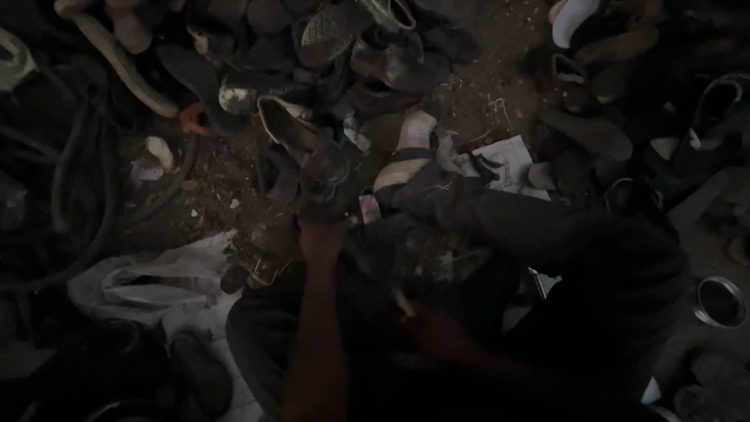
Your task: The person sits on the ground surrounded by piles of shoes and uses a knife to scrape and clean the sole of a shoe held in their lap. They repeatedly scrape the shoe's surface and occasionally wipe it with their hand.
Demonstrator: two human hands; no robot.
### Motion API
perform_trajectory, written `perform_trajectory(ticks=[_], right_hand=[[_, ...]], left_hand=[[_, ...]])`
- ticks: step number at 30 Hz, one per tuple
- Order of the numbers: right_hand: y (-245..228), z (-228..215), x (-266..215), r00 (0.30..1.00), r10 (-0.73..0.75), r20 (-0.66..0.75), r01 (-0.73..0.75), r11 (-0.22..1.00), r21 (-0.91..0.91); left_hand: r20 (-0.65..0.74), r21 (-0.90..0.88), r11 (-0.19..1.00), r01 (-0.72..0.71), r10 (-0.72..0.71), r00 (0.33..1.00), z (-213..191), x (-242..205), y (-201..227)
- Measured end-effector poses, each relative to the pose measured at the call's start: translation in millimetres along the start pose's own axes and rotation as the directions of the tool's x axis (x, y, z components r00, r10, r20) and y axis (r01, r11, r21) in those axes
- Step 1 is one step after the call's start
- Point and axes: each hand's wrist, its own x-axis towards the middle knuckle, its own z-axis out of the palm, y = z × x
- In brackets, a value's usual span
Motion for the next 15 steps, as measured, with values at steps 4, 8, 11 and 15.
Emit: perform_trajectory(ticks=[4, 8, 11, 15], right_hand=[[30.5, -74.8, -5.2, 0.994, -0.092, 0.059, 0.105, 0.954, -0.28], [10.6, -109.4, 77.8, 0.912, -0.168, -0.375, 0.123, 0.982, -0.141], [-7.5, -116.9, 138.7, 0.979, 0.179, 0.093, -0.186, 0.98, 0.071], [-28.6, -126.6, 199.3, 0.984, 0.142, 0.104, -0.147, 0.988, 0.043]], left_hand=[[0.236, 0.372, 0.912, 0.176, -0.276, 0.932, -49.2, -0.2, 51.9], [0.054, 0.709, 0.631, -0.316, 0.399, 0.915, -31.3, -19.1, 74.1], [0.406, 0.547, 0.766, -0.339, 0.111, 0.907, -2.0, -16.5, 58.8], [0.134, 0.395, 0.867, -0.303, 0.272, 0.953, 26.8, -6.3, 15.0]])
